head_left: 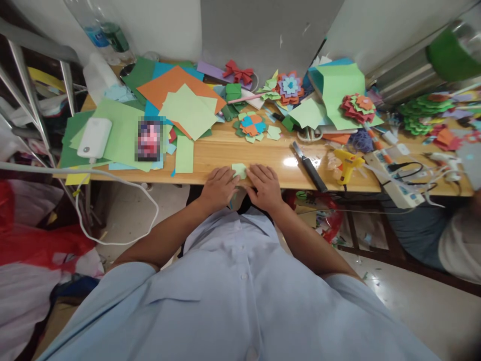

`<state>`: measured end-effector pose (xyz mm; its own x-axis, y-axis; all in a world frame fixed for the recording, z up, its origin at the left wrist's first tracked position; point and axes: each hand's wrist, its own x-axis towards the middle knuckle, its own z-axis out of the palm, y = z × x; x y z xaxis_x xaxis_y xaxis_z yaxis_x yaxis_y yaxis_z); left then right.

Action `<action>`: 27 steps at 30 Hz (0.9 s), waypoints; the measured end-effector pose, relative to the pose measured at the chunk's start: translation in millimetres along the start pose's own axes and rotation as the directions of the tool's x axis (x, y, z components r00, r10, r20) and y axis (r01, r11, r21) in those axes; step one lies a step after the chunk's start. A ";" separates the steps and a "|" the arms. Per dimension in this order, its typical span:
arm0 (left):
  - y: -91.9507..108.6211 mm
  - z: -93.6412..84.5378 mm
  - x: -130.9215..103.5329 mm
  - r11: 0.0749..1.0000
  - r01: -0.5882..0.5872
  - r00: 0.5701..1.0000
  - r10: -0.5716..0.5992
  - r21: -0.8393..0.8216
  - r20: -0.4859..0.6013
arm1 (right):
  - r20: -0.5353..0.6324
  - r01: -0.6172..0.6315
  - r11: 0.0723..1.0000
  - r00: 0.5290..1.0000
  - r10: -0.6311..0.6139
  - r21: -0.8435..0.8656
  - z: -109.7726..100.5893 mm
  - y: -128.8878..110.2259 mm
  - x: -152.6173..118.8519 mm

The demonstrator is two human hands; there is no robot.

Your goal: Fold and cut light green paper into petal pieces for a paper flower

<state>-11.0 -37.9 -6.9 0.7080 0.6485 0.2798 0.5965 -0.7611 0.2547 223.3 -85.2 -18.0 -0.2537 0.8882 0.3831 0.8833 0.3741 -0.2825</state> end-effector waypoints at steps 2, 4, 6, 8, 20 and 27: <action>3.3 -4.7 5.1 0.999 -0.016 1.000 0.016 0.027 0.015 | -0.050 -0.041 0.999 0.998 0.042 0.011 -0.3 2.5 1.7; 4.6 -8.4 10.7 0.999 -0.033 0.999 0.032 0.037 0.022 | -0.075 -0.063 0.998 0.995 0.065 0.025 0.5 4.1 3.4; 4.2 -10.4 15.6 0.998 -0.045 0.999 0.044 0.034 0.028 | -0.072 -0.063 0.998 0.995 0.064 0.025 0.9 3.9 5.4; 2.7 -10.7 19.4 0.998 -0.057 0.998 0.055 0.029 0.039 | -0.045 -0.038 0.999 0.998 0.038 0.012 0.1 2.1 7.6; -32.7 -14.9 45.7 0.976 -0.218 0.966 0.220 -0.025 0.137 | 0.099 0.085 0.996 0.992 -0.081 -0.030 -13.8 3.7 15.4; -38.2 -11.0 49.1 0.975 -0.219 0.970 0.223 -0.049 0.102 | 0.120 0.118 0.992 0.986 -0.113 -0.036 -17.8 8.3 19.4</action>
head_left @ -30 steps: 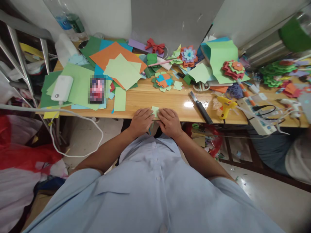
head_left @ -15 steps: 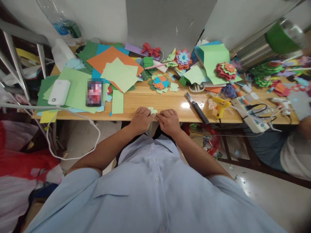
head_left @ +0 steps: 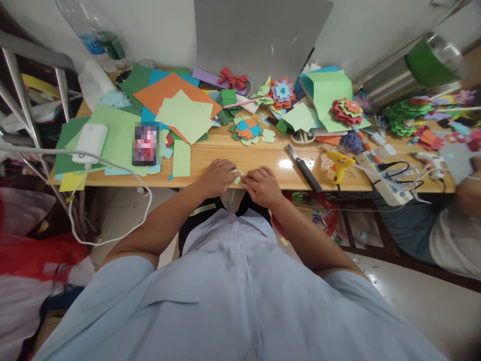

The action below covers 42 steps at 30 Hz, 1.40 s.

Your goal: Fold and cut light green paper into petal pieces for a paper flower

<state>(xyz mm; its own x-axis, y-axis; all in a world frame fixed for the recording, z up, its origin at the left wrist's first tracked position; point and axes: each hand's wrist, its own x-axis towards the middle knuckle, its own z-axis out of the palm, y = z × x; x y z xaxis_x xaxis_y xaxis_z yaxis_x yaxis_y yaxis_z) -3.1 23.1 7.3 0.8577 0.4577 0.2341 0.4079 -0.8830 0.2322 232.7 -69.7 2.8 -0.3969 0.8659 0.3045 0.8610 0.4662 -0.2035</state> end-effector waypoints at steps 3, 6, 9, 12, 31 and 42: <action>1.5 -0.6 -0.1 0.999 -0.018 1.000 0.018 0.031 0.002 | -0.004 -0.008 1.000 1.000 0.008 -0.005 1.9 0.4 -1.3; 1.6 -2.0 0.4 0.999 -0.025 1.000 0.025 0.040 0.002 | -0.009 -0.011 1.000 1.000 0.011 0.014 3.1 1.0 -2.8; 1.7 -3.6 -1.3 0.998 -0.034 0.999 0.035 0.056 -0.018 | -0.035 -0.013 0.999 0.999 0.014 0.030 1.9 0.2 -3.1; 3.2 -4.2 -6.4 0.995 -0.065 0.996 0.069 0.074 -0.051 | -0.047 0.006 1.000 0.999 -0.005 0.022 -0.9 -1.8 -2.5; 6.1 4.7 -14.3 0.994 -0.044 0.994 0.053 0.100 -0.095 | 0.003 0.113 0.964 0.993 -0.115 -0.239 5.8 6.4 27.0; 7.3 6.7 -13.1 0.996 -0.034 0.994 0.042 0.086 -0.101 | 0.190 0.232 0.925 0.965 -0.181 -0.300 -3.7 6.7 39.3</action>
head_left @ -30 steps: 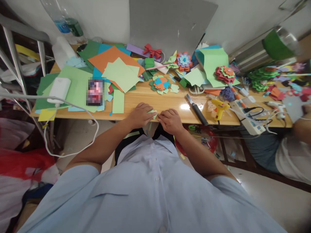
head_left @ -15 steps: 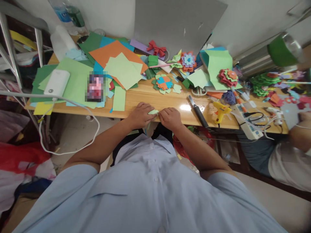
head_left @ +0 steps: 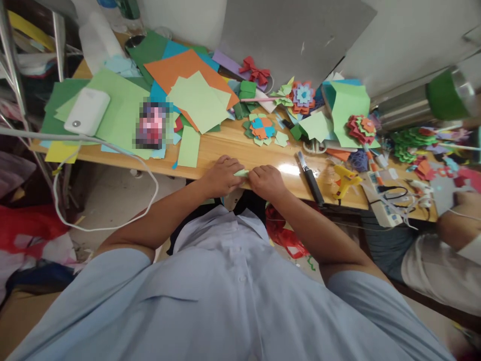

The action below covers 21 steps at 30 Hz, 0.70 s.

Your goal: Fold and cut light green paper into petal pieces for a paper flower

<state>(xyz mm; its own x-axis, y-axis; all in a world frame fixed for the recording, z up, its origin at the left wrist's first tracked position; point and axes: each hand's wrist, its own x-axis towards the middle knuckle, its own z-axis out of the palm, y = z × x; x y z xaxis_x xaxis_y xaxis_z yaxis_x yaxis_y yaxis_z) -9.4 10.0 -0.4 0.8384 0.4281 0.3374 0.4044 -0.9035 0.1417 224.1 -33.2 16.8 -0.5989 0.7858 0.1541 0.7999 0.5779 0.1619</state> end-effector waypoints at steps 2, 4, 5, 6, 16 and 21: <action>0.4 -0.4 1.0 1.000 0.007 1.000 -0.007 0.000 0.005 | 0.026 0.042 0.999 0.999 -0.042 -0.001 -2.7 0.6 2.2; 0.5 -1.2 2.0 1.000 0.016 1.000 -0.016 -0.008 0.009 | 0.050 0.068 0.998 0.996 -0.068 0.007 -4.8 0.5 3.9; 0.5 -1.6 2.3 1.000 0.017 1.000 -0.017 -0.014 0.011 | 0.055 0.077 0.997 0.995 -0.078 0.009 -5.3 0.2 4.2; 0.4 -2.1 2.5 1.000 0.018 1.000 -0.018 -0.019 0.011 | 0.053 0.082 0.997 0.995 -0.082 0.006 -5.3 -0.3 4.0; 0.1 -3.2 0.2 1.000 0.010 1.000 -0.010 -0.008 0.000 | -0.083 0.059 0.996 0.995 -0.054 0.065 -2.8 -3.5 -10.6; -0.4 -1.9 0.5 0.999 0.017 1.000 -0.017 -0.028 0.001 | -0.074 0.022 0.998 0.997 -0.017 0.062 -3.4 -3.7 -5.1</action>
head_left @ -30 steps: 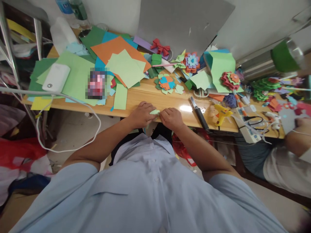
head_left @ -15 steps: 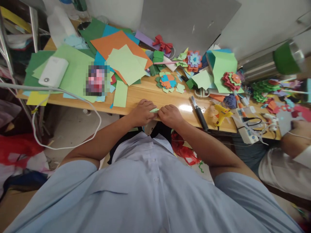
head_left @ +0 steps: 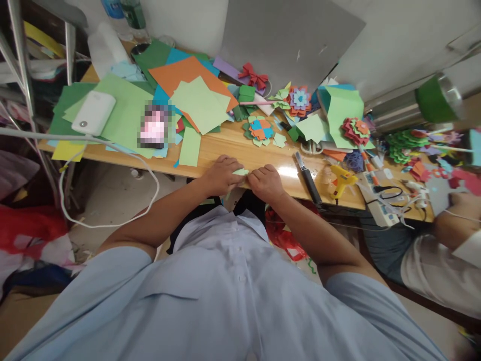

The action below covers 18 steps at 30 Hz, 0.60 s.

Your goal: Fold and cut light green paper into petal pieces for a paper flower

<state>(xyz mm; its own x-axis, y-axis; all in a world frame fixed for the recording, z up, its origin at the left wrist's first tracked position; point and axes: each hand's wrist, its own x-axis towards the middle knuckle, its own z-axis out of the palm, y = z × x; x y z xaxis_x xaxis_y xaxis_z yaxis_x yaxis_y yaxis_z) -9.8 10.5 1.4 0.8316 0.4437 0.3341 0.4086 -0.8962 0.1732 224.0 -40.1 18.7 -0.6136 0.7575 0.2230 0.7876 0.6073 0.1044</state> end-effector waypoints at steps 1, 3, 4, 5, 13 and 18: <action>-0.1 0.1 0.2 1.000 -0.001 1.000 0.001 -0.002 0.002 | 0.002 -0.012 1.000 1.000 0.012 0.003 1.2 0.0 2.1; -0.3 0.1 0.5 1.000 0.000 1.000 0.000 0.000 0.009 | 0.004 -0.023 1.000 1.000 0.023 0.010 3.8 0.3 6.4; -0.4 0.0 0.6 1.000 0.001 1.000 -0.001 0.002 0.014 | 0.005 -0.024 1.000 1.000 0.024 0.013 4.9 0.8 8.1; -0.4 0.0 0.7 1.000 0.002 1.000 -0.002 0.003 0.017 | 0.007 -0.022 1.000 1.000 0.022 0.014 5.7 1.3 9.3; -0.2 -0.3 0.3 1.000 0.020 1.000 -0.020 -0.013 0.007 | -0.060 -0.008 0.999 0.998 0.006 -0.040 5.3 6.9 -7.1; -0.4 -0.2 0.2 0.999 0.026 1.000 -0.026 -0.018 -0.005 | -0.103 -0.069 0.997 0.993 0.065 -0.035 4.9 7.8 -16.2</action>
<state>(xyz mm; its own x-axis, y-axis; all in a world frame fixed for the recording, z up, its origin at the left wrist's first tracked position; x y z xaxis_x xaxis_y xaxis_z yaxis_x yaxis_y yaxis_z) -9.8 11.0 1.6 0.8190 0.4668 0.3337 0.4230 -0.8841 0.1987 239.9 -46.6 11.2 -0.5519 0.7668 0.3277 0.8297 0.5445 0.1230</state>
